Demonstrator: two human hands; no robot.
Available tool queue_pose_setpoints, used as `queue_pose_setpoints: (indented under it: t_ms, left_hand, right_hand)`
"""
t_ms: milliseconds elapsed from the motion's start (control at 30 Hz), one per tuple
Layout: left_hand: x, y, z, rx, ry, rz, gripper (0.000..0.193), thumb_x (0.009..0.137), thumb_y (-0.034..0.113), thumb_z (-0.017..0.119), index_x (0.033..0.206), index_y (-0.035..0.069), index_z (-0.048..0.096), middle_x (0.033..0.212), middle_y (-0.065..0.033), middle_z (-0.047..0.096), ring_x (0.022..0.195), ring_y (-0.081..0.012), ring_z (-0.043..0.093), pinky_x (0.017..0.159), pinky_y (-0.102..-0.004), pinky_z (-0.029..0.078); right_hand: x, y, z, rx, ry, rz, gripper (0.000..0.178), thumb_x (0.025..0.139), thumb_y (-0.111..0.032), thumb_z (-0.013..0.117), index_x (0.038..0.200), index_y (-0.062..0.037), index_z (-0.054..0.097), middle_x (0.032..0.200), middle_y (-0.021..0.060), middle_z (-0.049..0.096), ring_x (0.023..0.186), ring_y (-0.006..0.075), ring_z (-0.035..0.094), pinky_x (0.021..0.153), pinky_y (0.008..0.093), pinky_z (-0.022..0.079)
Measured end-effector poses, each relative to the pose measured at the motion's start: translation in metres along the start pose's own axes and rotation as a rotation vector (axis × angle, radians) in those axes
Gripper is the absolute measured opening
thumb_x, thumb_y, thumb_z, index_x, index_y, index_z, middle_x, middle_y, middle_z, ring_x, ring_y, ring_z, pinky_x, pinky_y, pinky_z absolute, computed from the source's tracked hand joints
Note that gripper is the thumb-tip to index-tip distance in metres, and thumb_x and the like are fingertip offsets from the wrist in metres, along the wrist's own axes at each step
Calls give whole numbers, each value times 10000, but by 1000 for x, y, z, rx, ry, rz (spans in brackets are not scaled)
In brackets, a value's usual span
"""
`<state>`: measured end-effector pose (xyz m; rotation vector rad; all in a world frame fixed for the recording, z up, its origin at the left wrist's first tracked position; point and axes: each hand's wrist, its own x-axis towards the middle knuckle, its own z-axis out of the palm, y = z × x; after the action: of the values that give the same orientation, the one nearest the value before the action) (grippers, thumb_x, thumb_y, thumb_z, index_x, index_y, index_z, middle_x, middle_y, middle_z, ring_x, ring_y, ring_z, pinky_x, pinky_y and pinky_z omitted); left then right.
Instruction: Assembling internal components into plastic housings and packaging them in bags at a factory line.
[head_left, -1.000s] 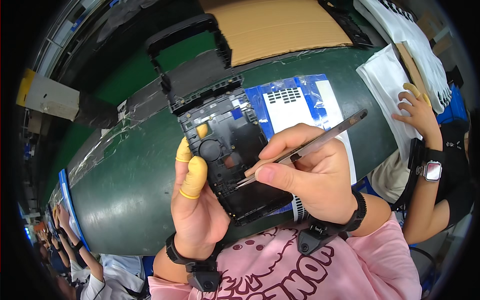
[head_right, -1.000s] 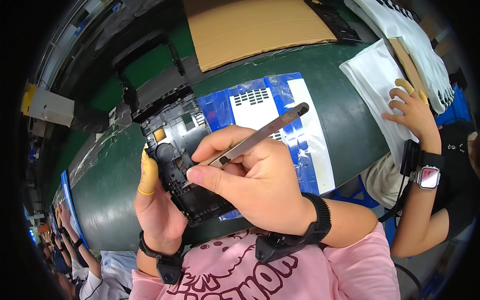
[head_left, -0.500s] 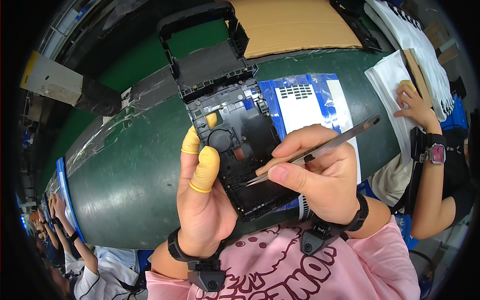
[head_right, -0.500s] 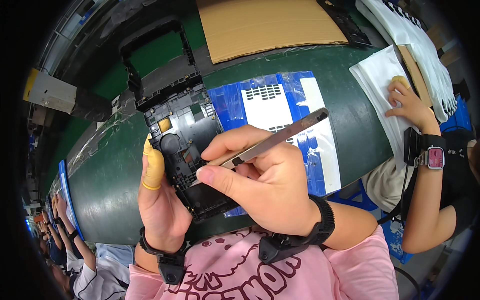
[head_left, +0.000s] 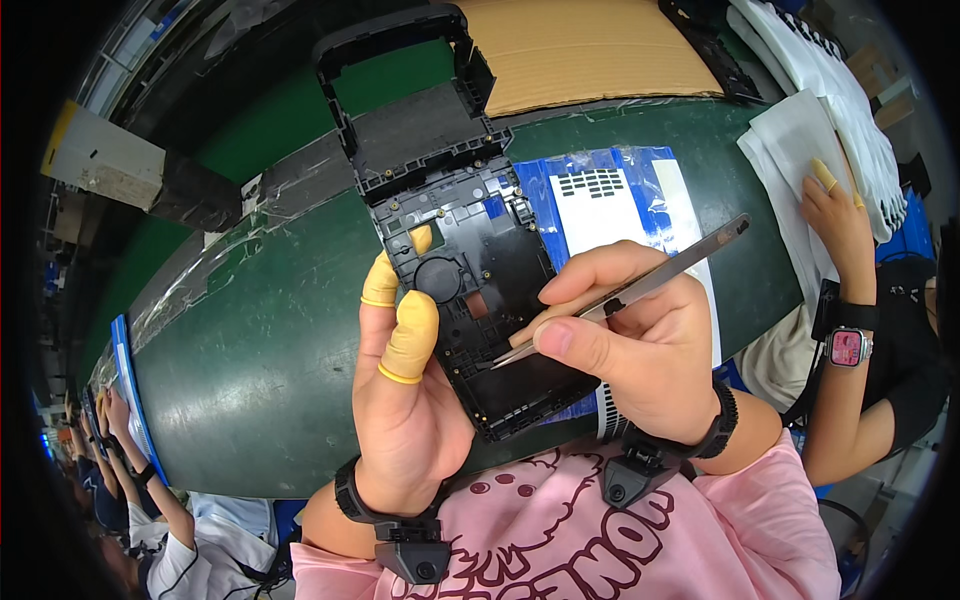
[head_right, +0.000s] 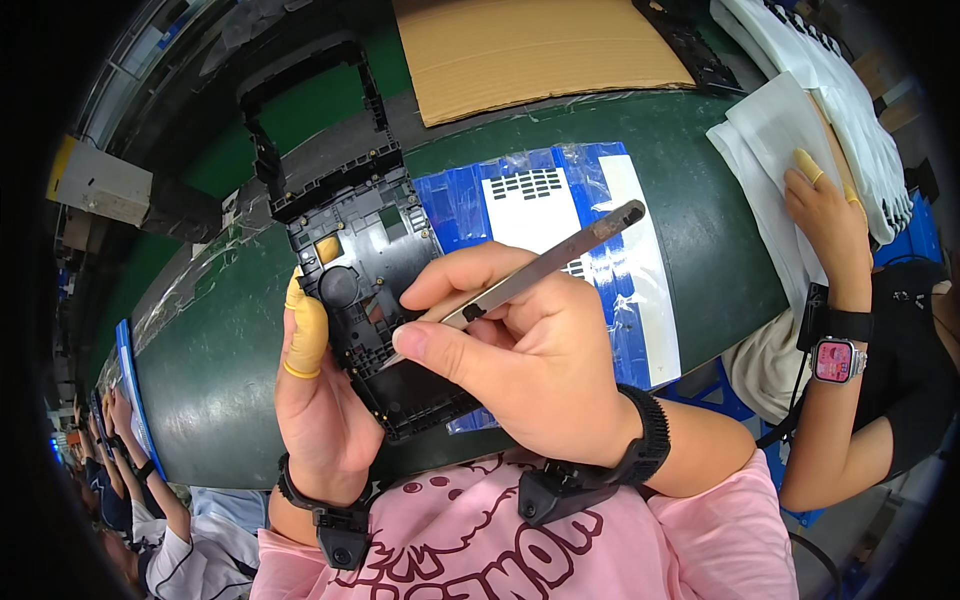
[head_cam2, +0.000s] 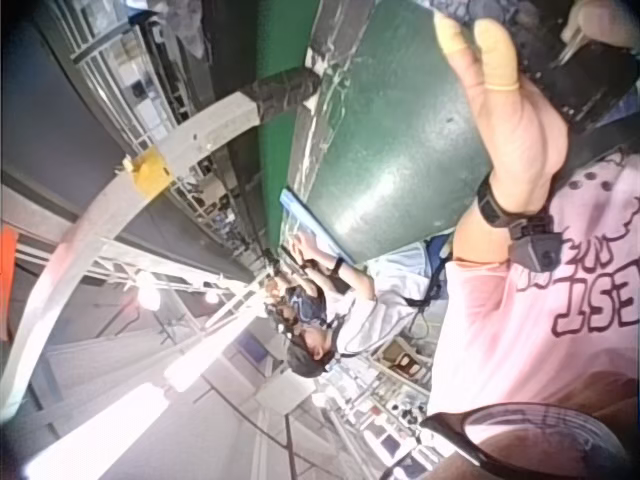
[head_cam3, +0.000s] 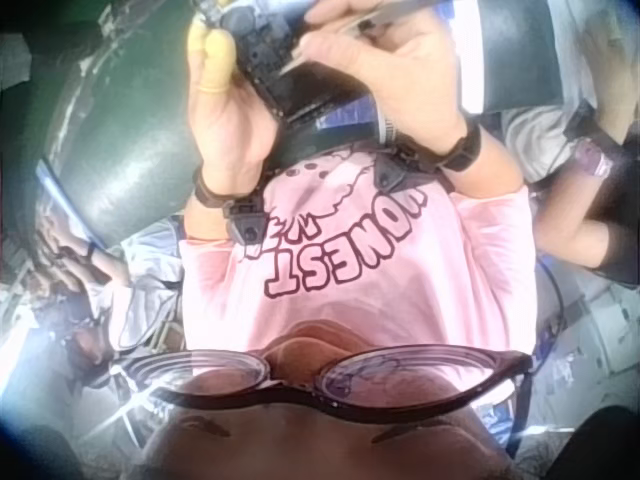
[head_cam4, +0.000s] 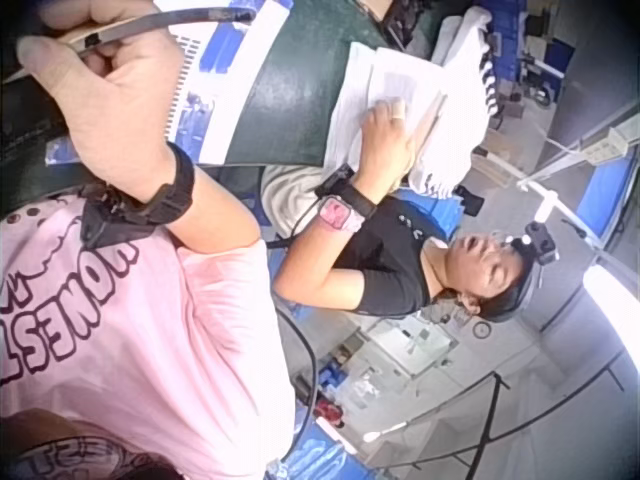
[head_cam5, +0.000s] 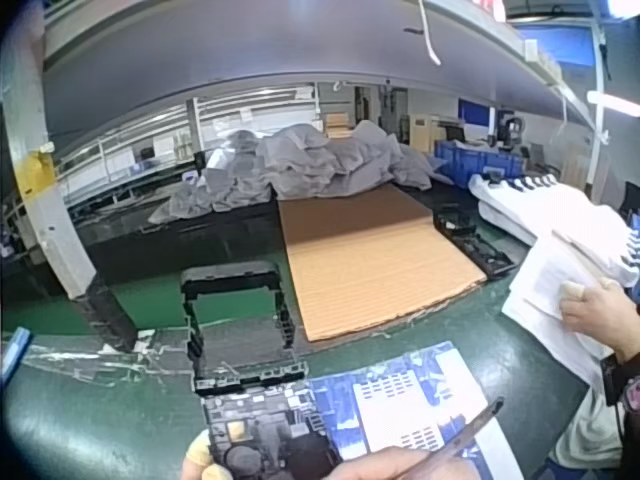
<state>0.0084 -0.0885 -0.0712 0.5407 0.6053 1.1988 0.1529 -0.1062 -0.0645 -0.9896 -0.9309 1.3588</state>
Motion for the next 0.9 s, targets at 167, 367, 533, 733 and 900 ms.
queue_pose_setpoints:
  t_ms: [167,367,533,733,900]
  left_hand:
    - [0,-1,0,7,25,-3,397,893,193,437,1258,93,317,1165,-87,461,1043,-192,478,886,-343,423]
    - [1,-1,1,17,43,-9,403,891,196,442,1259,93,317,1166,-88,461,1043,-195,477,878,-347,429]
    - [1,-1,2,46,38,0,384,893,280,435,1218,88,368,1137,-85,496,1023,-199,504,882,-343,416]
    - [-1,1,0,-8,53,-11,451,861,167,477,1269,88,302,1177,-105,449,1058,-217,464,913,-370,388]
    - [-3,4,1,-17,-22,-37,598,735,20,513,1281,94,281,1181,-125,432,1076,-229,448,920,-375,375]
  right_hand:
    - [1,2,-1,13,-2,8,187,728,-8,656,890,21,566,729,-8,547,570,-15,424,488,119,322]
    - [2,1,0,15,-5,23,179,729,4,650,888,17,569,728,-11,547,572,-16,422,488,121,320]
    - [2,2,1,20,2,6,174,728,4,651,883,11,572,730,-15,548,566,-19,409,483,123,314]
    - [2,4,1,-16,10,-5,161,722,-14,662,862,-7,583,714,-33,541,539,-21,369,463,128,284]
    - [0,1,1,-54,32,-1,152,716,-26,668,846,-15,588,698,-40,538,525,-21,354,453,132,272]
